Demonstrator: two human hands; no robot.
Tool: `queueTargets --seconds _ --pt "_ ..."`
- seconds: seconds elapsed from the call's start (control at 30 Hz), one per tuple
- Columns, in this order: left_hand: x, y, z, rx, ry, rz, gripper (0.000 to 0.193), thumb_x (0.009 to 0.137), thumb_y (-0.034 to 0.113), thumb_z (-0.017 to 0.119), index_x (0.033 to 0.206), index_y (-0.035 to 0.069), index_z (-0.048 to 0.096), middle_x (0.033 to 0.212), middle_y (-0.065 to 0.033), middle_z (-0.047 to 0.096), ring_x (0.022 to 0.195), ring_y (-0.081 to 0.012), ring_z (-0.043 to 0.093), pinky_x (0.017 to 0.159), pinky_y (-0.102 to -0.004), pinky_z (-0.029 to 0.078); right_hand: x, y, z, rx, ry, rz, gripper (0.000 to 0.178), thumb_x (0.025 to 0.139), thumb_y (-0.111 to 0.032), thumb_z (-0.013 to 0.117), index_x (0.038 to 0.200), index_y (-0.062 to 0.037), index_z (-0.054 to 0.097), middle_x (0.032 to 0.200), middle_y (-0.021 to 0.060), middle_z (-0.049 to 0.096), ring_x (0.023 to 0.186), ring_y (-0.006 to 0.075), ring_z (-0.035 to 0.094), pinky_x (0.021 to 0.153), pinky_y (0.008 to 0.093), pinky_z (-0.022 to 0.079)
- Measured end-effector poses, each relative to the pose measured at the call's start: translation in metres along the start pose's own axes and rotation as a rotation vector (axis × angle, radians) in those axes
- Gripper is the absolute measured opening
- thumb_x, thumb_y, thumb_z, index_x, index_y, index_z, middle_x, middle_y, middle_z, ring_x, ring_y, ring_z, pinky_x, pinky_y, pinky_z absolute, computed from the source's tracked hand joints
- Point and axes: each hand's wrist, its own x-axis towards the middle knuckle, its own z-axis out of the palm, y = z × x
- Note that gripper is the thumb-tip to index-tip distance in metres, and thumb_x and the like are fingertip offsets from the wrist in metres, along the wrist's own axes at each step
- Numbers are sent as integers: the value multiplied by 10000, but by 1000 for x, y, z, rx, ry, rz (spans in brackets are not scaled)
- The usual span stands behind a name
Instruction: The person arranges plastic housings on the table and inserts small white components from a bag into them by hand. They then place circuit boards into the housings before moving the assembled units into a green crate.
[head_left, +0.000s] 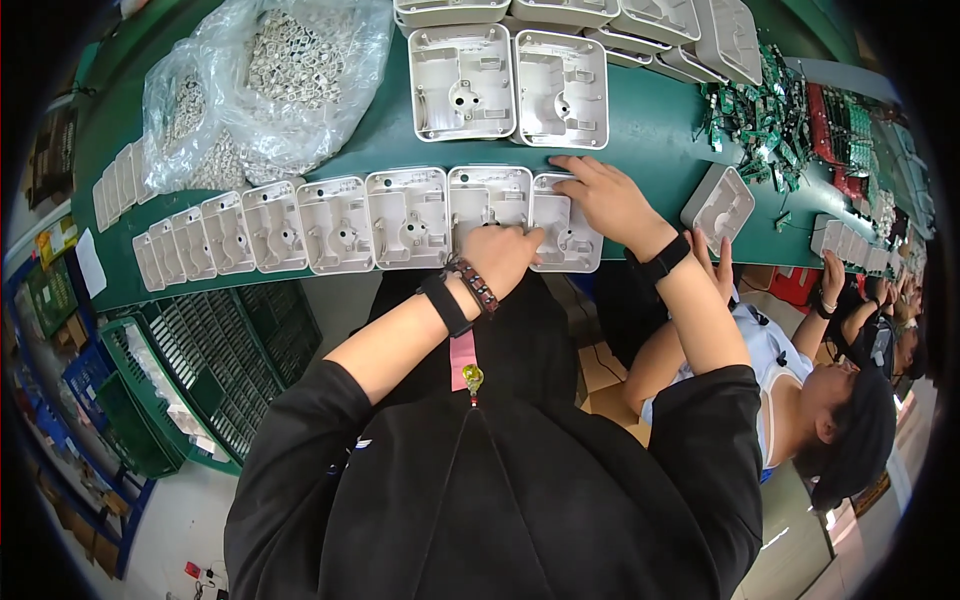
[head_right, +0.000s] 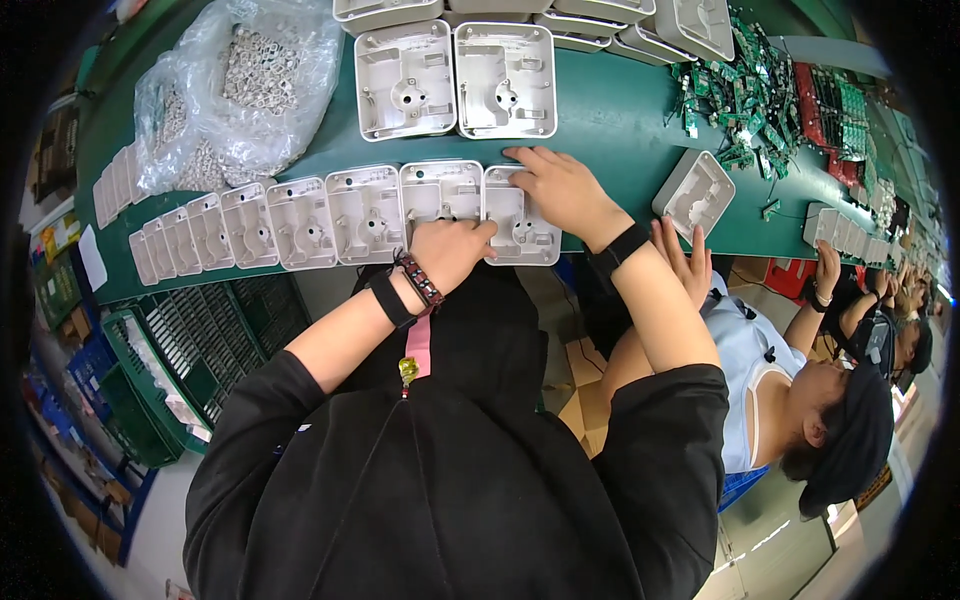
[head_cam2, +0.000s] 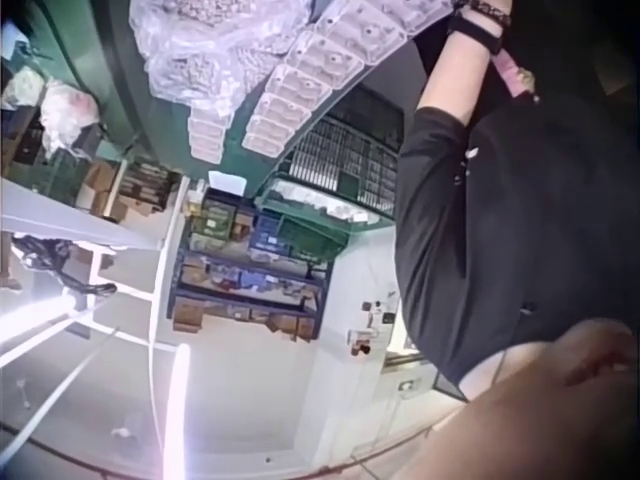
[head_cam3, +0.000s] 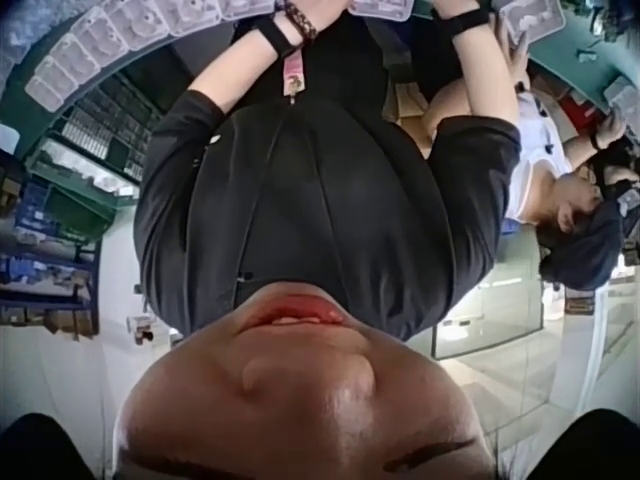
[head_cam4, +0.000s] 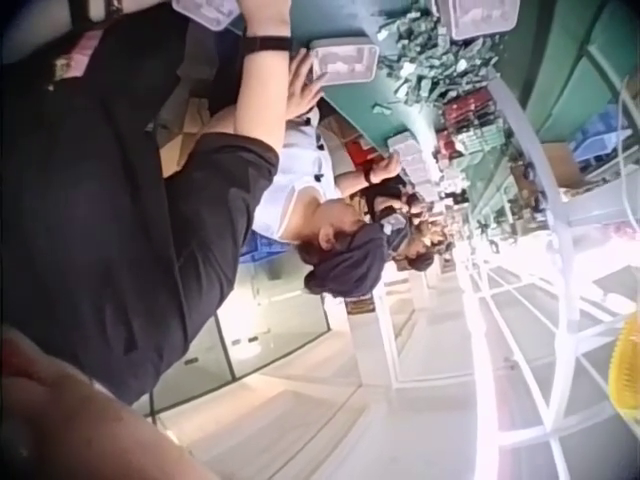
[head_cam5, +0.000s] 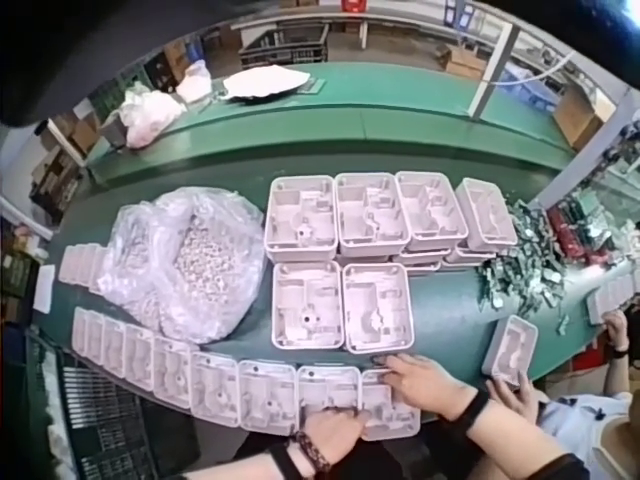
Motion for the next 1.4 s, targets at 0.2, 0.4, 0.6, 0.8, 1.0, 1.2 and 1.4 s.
queueTargets --seconds 0.2,0.4,0.6,0.8,1.0,1.2,1.4 --pt "-6 -1 -14 -82 45 36 300 785 342 586 993 133 531 658 -39 599 557 -222 609 470 -343 449 0 -22 -14 -35 151 149 256 663 14 555 900 -64 613 1097 67 513 978 246 520 807 331 434" --pt "-28 -36 -24 -1252 53 -64 520 834 526 467 1126 96 459 760 -57 573 575 -124 553 452 -259 386 4 -121 -6 537 427 343 188 705 12 593 889 -21 584 959 98 519 876 261 535 732 324 436" --pt "-43 -42 -55 -1448 -229 -130 717 838 666 202 1156 68 436 841 -11 503 679 -52 452 512 -163 335 15 -149 -2 802 367 363 201 697 32 610 890 -3 566 916 96 517 797 240 548 685 304 450" --pt "-44 -28 -67 -1453 -192 -314 723 846 665 179 1101 56 474 833 0 499 693 -43 428 528 -160 327 22 -145 6 700 361 321 209 681 30 630 873 -9 556 908 89 523 745 222 554 633 299 455" --pt "-35 -31 -44 -1378 -62 -356 658 878 624 194 884 63 538 756 17 490 583 -41 382 488 -176 297 21 -147 9 315 483 211 201 654 19 641 834 -26 566 851 71 537 719 230 558 593 315 451" --pt "-29 -38 -34 -1412 -169 -494 525 912 523 294 825 60 527 590 20 448 523 -87 416 493 -217 358 0 -138 13 145 515 145 171 672 -19 618 830 -53 561 857 60 561 765 244 574 635 332 459" --pt "-41 -73 -6 -862 110 -360 338 891 390 441 870 64 531 548 -59 525 502 -170 516 492 -298 391 -33 -107 52 102 606 324 131 720 -4 577 843 -47 560 925 57 589 902 240 573 778 370 437"
